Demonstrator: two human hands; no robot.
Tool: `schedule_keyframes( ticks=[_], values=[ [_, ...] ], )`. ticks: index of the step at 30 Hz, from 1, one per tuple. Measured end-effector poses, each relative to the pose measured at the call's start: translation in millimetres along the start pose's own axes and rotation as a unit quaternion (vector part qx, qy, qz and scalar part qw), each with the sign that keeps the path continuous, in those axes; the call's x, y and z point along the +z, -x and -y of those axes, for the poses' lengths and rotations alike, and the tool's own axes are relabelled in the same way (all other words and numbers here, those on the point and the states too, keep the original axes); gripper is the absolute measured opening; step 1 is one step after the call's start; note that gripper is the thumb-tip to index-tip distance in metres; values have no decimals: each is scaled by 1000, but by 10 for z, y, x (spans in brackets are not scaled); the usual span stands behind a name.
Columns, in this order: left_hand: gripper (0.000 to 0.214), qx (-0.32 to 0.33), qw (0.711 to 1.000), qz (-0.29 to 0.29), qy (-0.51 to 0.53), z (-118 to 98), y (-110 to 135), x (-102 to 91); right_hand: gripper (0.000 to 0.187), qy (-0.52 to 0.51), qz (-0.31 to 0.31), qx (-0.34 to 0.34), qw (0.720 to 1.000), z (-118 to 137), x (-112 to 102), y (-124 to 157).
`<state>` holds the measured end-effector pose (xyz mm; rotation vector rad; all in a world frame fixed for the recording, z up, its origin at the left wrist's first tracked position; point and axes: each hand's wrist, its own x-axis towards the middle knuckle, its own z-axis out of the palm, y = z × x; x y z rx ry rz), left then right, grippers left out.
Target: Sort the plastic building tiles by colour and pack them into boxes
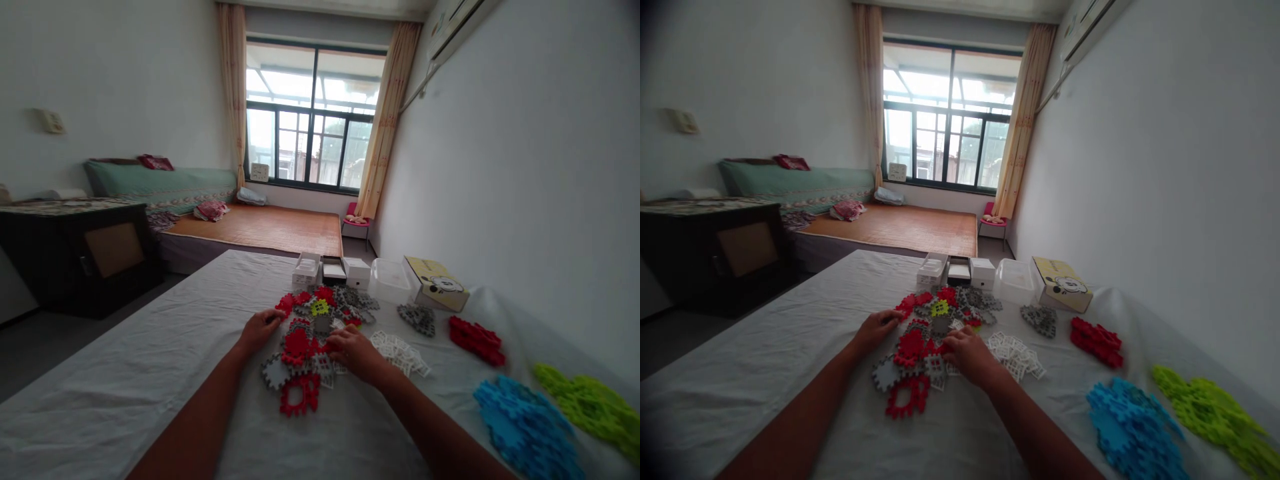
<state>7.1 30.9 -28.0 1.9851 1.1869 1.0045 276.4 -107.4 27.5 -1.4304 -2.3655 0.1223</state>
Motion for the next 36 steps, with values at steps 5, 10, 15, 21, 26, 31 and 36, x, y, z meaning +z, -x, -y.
schedule_keyframes(
  ticks=[5,10,15,21,26,31,36],
  values=[
    [33,-3,1000,6,-1,28,-26,-1,19,126,2,-26,992,3,71,-22],
    [34,5,1000,9,-3,59,-31,-23,27,163,-92,60,980,-209,-83,67],
    [37,1,1000,13,-13,26,-38,-59,29,137,-170,229,949,-1157,-657,524],
    [38,-22,1000,0,-21,-116,-43,-94,22,171,-202,444,856,-2364,-1343,1419],
    [37,-24,1000,-8,-14,-124,-35,-96,22,192,-192,481,833,-2615,-1470,1678],
    [37,-18,1000,-4,7,-110,-7,-60,29,144,-178,338,913,-2129,-1103,1092],
    [35,-19,1000,3,8,-117,26,-40,25,4,-99,124,987,-902,-352,291]
  ],
)
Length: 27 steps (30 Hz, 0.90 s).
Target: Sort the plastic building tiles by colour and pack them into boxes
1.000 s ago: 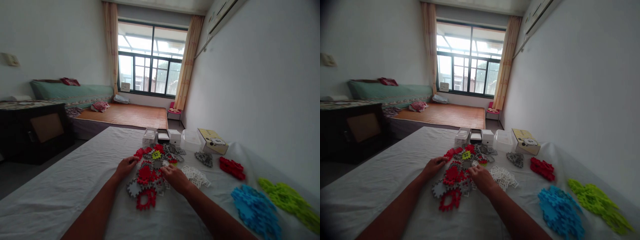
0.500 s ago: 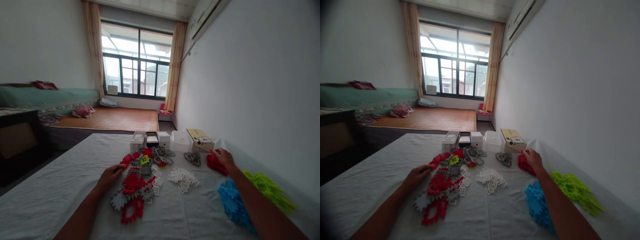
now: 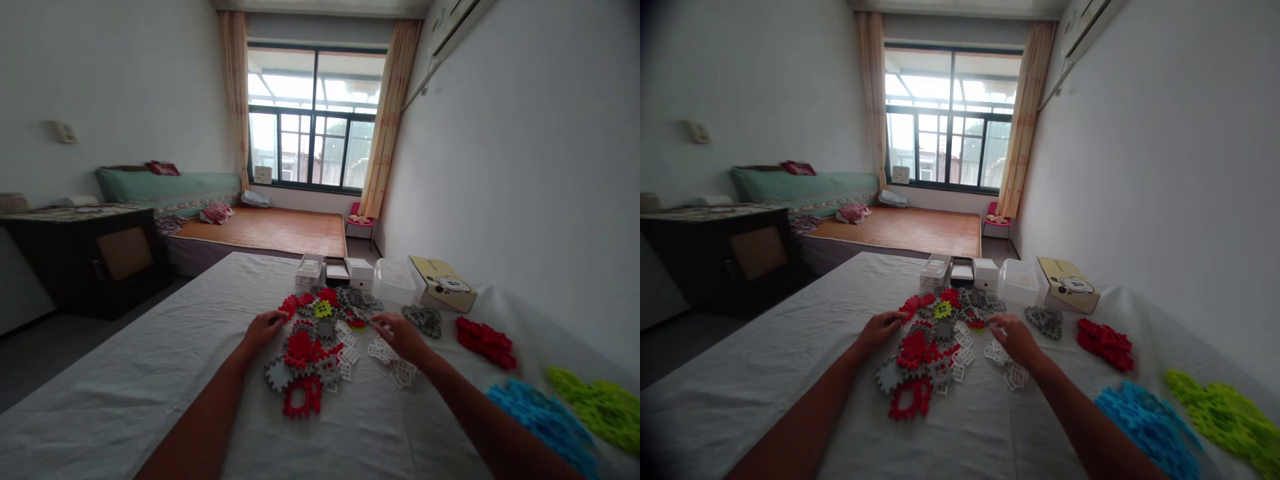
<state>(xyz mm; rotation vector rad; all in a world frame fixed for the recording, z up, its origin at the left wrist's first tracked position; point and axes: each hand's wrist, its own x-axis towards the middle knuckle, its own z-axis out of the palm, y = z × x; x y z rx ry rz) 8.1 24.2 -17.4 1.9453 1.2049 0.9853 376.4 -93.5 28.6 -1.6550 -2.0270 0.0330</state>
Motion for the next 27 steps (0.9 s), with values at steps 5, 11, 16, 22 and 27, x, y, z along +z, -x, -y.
schedule_keyframes(
  ticks=[5,11,16,22,27],
  values=[
    [32,4,1000,-3,-3,5,27,6,36,11,24,-91,996,770,568,-237],
    [29,14,1000,3,-5,4,26,3,40,40,29,-83,995,907,638,-363],
    [30,11,1000,3,-15,11,15,5,36,70,-2,-95,993,892,454,-209],
    [32,11,1000,10,-2,3,-1,1,30,132,-78,62,986,-114,-47,-147],
    [32,9,1000,4,5,26,-18,7,28,175,-82,189,963,-992,-358,-38]
  ],
)
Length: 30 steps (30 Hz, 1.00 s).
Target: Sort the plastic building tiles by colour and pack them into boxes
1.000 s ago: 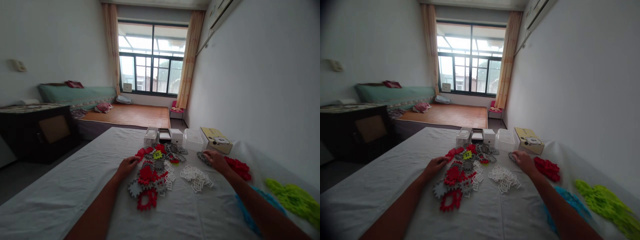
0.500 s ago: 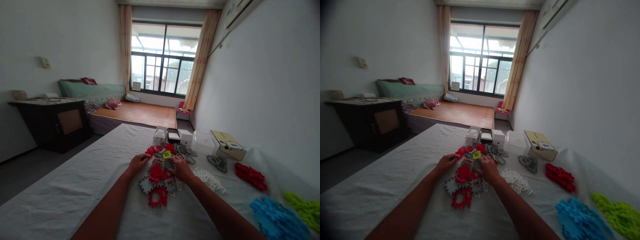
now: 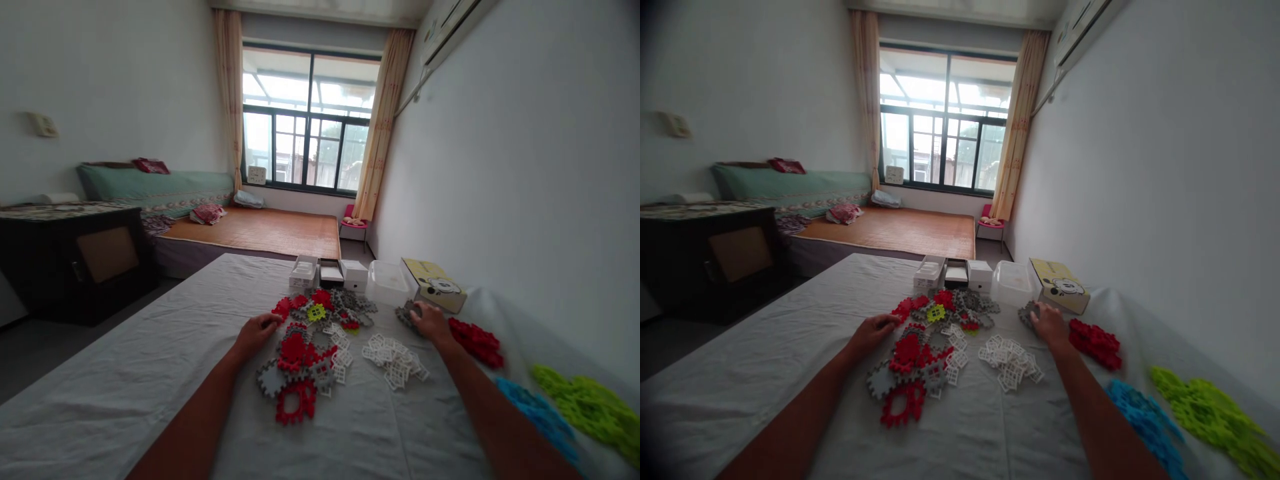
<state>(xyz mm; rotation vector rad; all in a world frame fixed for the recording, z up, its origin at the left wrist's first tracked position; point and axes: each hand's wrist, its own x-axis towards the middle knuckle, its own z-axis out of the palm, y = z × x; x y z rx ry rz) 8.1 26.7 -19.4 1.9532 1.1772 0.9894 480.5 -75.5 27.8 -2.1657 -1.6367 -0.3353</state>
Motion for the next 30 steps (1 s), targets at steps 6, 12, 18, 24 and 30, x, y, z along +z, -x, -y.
schedule_keyframes(
  ticks=[6,12,18,24,30],
  values=[
    [35,-6,1000,-1,6,26,-1,2,28,-45,-10,-62,997,464,39,193],
    [34,-2,1000,2,7,79,-9,27,23,-249,129,-270,921,1775,-29,760],
    [31,12,1000,1,0,77,-4,34,58,-217,133,-323,912,2481,19,969],
    [31,15,1000,0,-13,28,18,25,44,-172,142,-319,921,2488,91,897],
    [30,17,999,0,-27,55,8,31,23,-180,139,-290,929,2266,76,860]
  ],
)
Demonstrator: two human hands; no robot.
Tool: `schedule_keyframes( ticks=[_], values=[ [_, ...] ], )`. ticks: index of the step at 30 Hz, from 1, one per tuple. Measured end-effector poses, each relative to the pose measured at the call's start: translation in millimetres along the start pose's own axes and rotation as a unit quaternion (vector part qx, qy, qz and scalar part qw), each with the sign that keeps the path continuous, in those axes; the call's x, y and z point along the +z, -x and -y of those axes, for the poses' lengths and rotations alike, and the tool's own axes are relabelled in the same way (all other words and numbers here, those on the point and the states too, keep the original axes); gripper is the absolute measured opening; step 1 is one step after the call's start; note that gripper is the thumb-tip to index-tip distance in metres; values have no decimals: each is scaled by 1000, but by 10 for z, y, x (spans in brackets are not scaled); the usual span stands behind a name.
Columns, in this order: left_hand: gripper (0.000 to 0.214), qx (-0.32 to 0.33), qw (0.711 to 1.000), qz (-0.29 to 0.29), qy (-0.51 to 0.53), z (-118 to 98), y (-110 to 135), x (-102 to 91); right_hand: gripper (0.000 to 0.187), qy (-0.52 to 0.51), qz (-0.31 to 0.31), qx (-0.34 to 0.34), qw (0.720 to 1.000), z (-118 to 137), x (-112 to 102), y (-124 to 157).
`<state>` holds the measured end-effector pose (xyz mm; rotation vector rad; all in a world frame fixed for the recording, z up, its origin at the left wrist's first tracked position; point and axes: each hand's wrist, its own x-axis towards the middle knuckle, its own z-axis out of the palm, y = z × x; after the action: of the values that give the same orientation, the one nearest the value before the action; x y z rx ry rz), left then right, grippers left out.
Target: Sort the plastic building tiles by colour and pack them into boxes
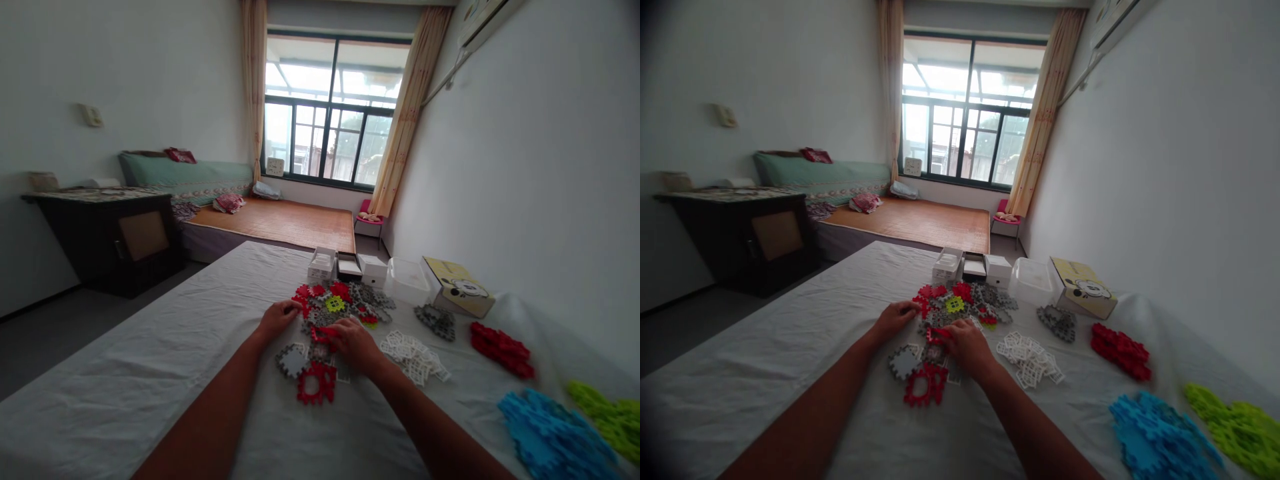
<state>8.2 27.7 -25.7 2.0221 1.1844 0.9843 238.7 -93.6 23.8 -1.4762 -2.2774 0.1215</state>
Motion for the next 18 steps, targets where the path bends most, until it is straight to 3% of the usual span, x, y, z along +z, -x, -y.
schedule_keyframes(
  ticks=[5,10,18],
  values=[
    [30,-2,1000,3,-13,-2,2,-8,29,52,-4,46,998,-121,-91,67],
    [30,1,1000,3,-3,-17,1,-4,49,12,-10,47,999,-142,-35,-29],
    [29,-12,1000,2,-27,-55,20,-29,41,-5,18,70,997,-95,156,-294]
  ],
)
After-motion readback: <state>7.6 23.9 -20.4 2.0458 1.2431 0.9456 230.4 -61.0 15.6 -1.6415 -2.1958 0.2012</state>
